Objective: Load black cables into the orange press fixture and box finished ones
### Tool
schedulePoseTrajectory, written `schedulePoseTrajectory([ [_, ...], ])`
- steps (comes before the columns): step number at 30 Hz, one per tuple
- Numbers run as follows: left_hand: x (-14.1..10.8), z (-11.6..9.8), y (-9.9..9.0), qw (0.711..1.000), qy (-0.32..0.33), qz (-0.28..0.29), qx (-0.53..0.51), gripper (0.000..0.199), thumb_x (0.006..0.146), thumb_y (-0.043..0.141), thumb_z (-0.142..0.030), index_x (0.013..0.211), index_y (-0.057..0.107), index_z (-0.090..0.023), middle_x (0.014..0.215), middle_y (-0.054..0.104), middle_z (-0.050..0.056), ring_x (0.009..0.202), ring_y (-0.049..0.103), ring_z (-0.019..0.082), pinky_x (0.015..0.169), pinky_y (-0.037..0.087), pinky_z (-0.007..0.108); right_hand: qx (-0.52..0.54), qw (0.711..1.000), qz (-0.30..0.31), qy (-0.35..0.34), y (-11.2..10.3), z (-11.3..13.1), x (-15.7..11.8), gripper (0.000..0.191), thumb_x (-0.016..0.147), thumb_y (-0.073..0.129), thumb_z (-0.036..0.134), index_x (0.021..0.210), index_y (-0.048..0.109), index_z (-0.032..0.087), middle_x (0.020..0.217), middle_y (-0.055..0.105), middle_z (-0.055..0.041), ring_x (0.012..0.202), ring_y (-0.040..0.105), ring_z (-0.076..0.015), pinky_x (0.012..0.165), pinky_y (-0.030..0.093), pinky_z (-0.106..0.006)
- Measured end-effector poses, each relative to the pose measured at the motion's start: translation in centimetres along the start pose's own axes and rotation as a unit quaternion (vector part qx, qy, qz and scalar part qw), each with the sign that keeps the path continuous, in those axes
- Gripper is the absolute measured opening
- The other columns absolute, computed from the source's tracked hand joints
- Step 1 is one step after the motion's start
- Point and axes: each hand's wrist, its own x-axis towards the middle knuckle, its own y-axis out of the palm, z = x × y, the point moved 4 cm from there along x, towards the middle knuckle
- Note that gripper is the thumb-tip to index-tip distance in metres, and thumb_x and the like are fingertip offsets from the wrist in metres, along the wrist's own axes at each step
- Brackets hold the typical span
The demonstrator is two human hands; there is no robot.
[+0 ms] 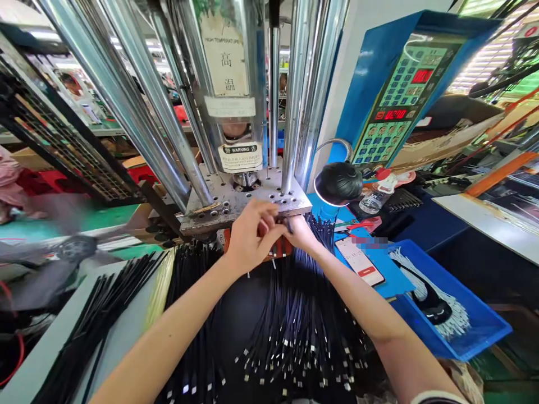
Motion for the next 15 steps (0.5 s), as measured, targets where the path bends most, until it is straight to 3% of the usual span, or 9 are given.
schedulePoseTrajectory([
  [1, -1.1, 1.1, 0.7, 0.998, -0.043, 0.035, 0.016, 0.016, 0.089, 0.057, -0.03, 0.098, 0.056, -0.017, 0.084, 0.064, 0.002, 0.067, 0.061, 0.011, 0.062, 0.05, 0.024, 0.002, 1.0, 0.008, 0.002, 0.1, -0.3, 0.7, 0.023, 0.09, 0.059, 0.025, 0.069, 0.064, 0.017, 0.066, 0.064, -0.0039, 0.068, 0.056, -0.0174, 0.066, 0.041, -0.026],
  [3, -3.5, 3.0, 2.5, 0.98, -0.087, 0.166, 0.063, 0.014, 0.091, 0.055, -0.026, 0.1, 0.057, -0.016, 0.088, 0.066, 0.003, 0.072, 0.065, 0.014, 0.069, 0.053, 0.027, 0.012, 1.0, 0.024, 0.001, 0.5, -0.6, 1.5, 0.02, 0.089, 0.059, 0.023, 0.071, 0.067, 0.017, 0.069, 0.067, -0.0052, 0.072, 0.058, -0.0184, 0.069, 0.043, -0.026],
  [5, -5.8, 3.9, 4.1, 0.941, -0.057, 0.314, 0.114, 0.022, 0.092, 0.053, -0.023, 0.112, 0.058, -0.016, 0.111, 0.068, 0.01, 0.101, 0.066, 0.02, 0.091, 0.052, 0.037, 0.018, 0.999, 0.03, 0.001, 0.8, -0.7, 1.6, 0.018, 0.087, 0.058, 0.018, 0.073, 0.068, 0.016, 0.074, 0.069, -0.0063, 0.075, 0.06, -0.019, 0.071, 0.044, -0.026],
  [7, -7.5, 4.1, 5.0, 0.903, -0.012, 0.401, 0.155, 0.036, 0.093, 0.052, -0.022, 0.129, 0.053, -0.016, 0.136, 0.057, 0.015, 0.127, 0.053, 0.026, 0.11, 0.039, 0.048, 0.024, 0.999, 0.041, -0.003, 1.1, -0.7, 1.4, 0.016, 0.086, 0.057, 0.014, 0.076, 0.07, 0.016, 0.078, 0.071, -0.0069, 0.078, 0.062, -0.0196, 0.073, 0.044, -0.026],
  [9, -8.4, 3.9, 5.4, 0.878, 0.017, 0.44, 0.19, 0.043, 0.094, 0.051, -0.022, 0.136, 0.049, -0.014, 0.145, 0.048, 0.017, 0.137, 0.043, 0.028, 0.116, 0.028, 0.053, 0.036, 0.997, 0.059, -0.016, 1.1, -0.6, 1.2, 0.019, 0.085, 0.054, 0.01, 0.078, 0.071, 0.016, 0.081, 0.071, -0.0063, 0.08, 0.062, -0.0191, 0.075, 0.044, -0.026],
  [12, -8.5, 3.7, 5.6, 0.869, 0.014, 0.444, 0.217, 0.048, 0.096, 0.05, -0.03, 0.14, 0.046, -0.011, 0.149, 0.043, 0.019, 0.141, 0.038, 0.028, 0.119, 0.018, 0.056, 0.042, 0.995, 0.092, -0.026, 1.1, -0.8, 1.1, 0.023, 0.082, 0.052, 0.005, 0.078, 0.071, 0.016, 0.081, 0.071, -0.0041, 0.079, 0.062, -0.0171, 0.073, 0.043, -0.024],
  [15, -7.4, 4.8, 5.9, 0.872, -0.036, 0.442, 0.208, 0.062, 0.096, 0.042, -0.049, 0.149, 0.035, -0.016, 0.155, 0.034, 0.014, 0.144, 0.031, 0.028, 0.12, 0.004, 0.061, -0.019, 0.996, 0.079, 0.039, 1.1, -1.8, 1.3, 0.018, 0.082, 0.054, 0.007, 0.088, 0.07, 0.013, 0.086, 0.07, -0.0069, 0.082, 0.061, -0.019, 0.074, 0.043, -0.025],
])
